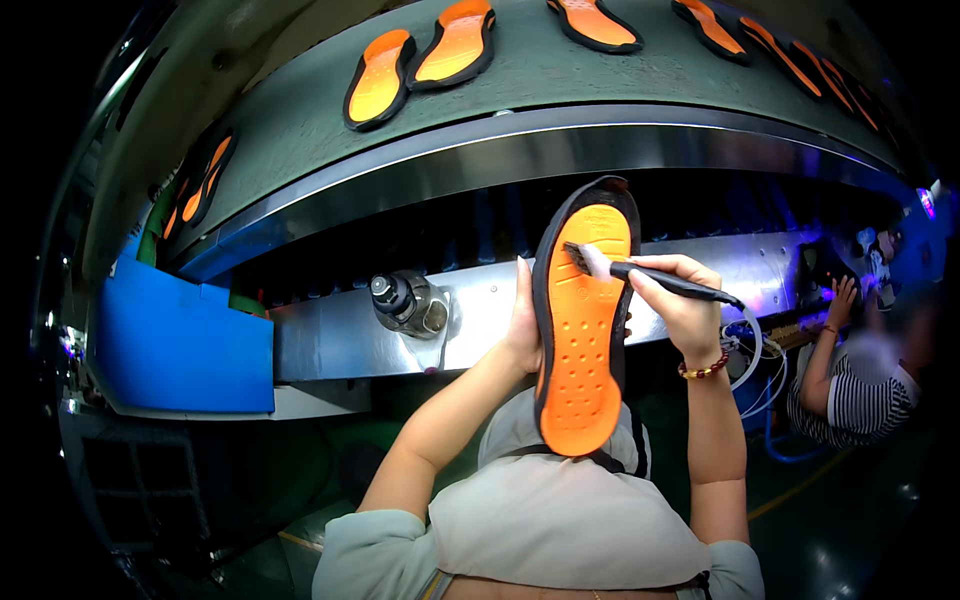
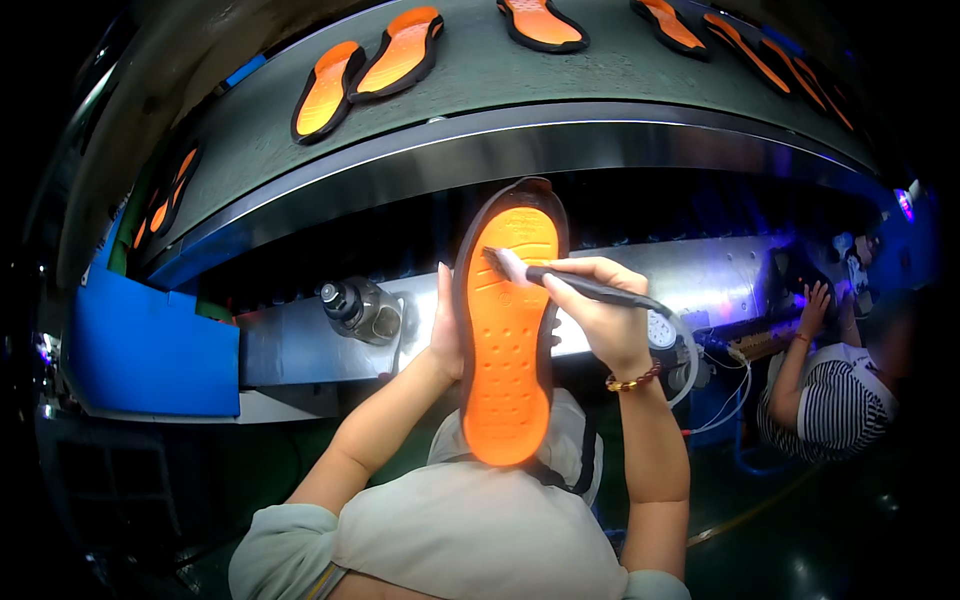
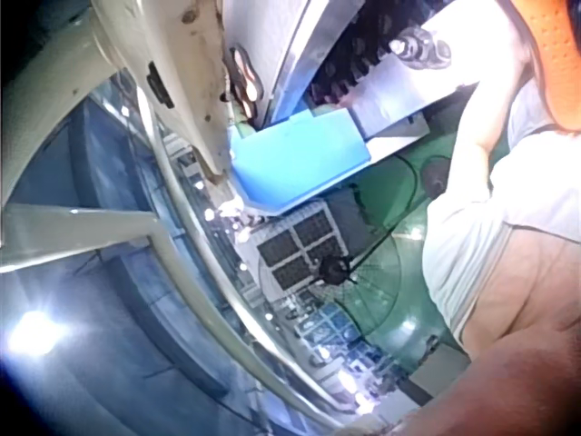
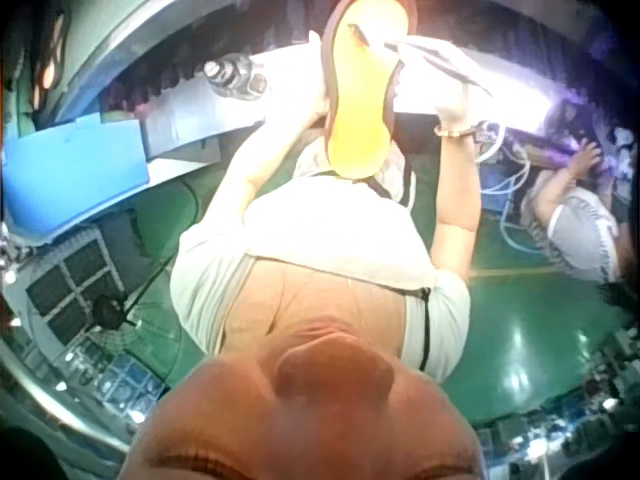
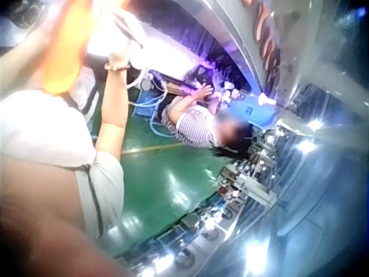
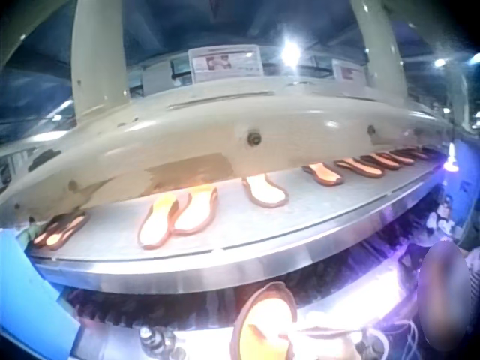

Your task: The person picks up orange shoe soles from a conveyor belt and applies a dark substance to the edges and surface using a brush. The person repeatedly picks up soles, applies the substance, and places them back on the belt.

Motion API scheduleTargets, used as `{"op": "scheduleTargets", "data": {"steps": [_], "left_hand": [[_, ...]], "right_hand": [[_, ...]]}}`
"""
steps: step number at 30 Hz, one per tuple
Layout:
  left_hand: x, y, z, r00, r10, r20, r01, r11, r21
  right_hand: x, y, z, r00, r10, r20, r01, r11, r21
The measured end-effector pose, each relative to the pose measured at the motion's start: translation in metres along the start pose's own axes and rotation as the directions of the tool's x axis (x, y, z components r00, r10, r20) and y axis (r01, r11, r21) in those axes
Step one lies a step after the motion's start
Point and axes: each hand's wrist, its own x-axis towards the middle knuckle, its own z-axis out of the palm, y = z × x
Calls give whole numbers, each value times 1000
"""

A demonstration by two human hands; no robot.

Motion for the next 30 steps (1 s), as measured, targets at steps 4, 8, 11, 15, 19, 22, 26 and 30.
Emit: {"op": "scheduleTargets", "data": {"steps": [4, 8, 11, 15, 19, 22, 26, 30], "left_hand": [[9, -4, -10, 983, 135, -124, -138, 990, -15], [-5, 17, -10, 967, 188, -174, -181, 982, 56], [-9, 17, 8, 986, 153, -71, -149, 987, 66], [2, -1, 20, 982, 160, 103, -141, 976, -168], [12, -4, 13, 969, 240, 62, -182, 860, -476], [18, 2, 30, 971, 230, 71, -215, 960, -178], [19, 2, -4, 791, 527, -309, -476, 849, 229], [31, -2, 19, 956, 246, 160, -268, 954, 137]], "right_hand": [[-17, -8, 31, 858, -483, 175, 504, 725, -468], [-56, -21, 14, 850, -230, 475, 416, 845, -336], [-37, -40, -4, 877, -122, 464, 202, 971, -128], [6, -34, -7, 974, -201, 101, 208, 976, -64], [-5, -28, 1, 846, -282, 452, 265, 959, 102], [-10, -28, -2, 897, -223, 381, 137, 961, 242], [11, -13, -2, 939, -108, 328, 106, 994, 22], [-17, -26, -15, 826, -121, 551, 28, 984, 174]]}}
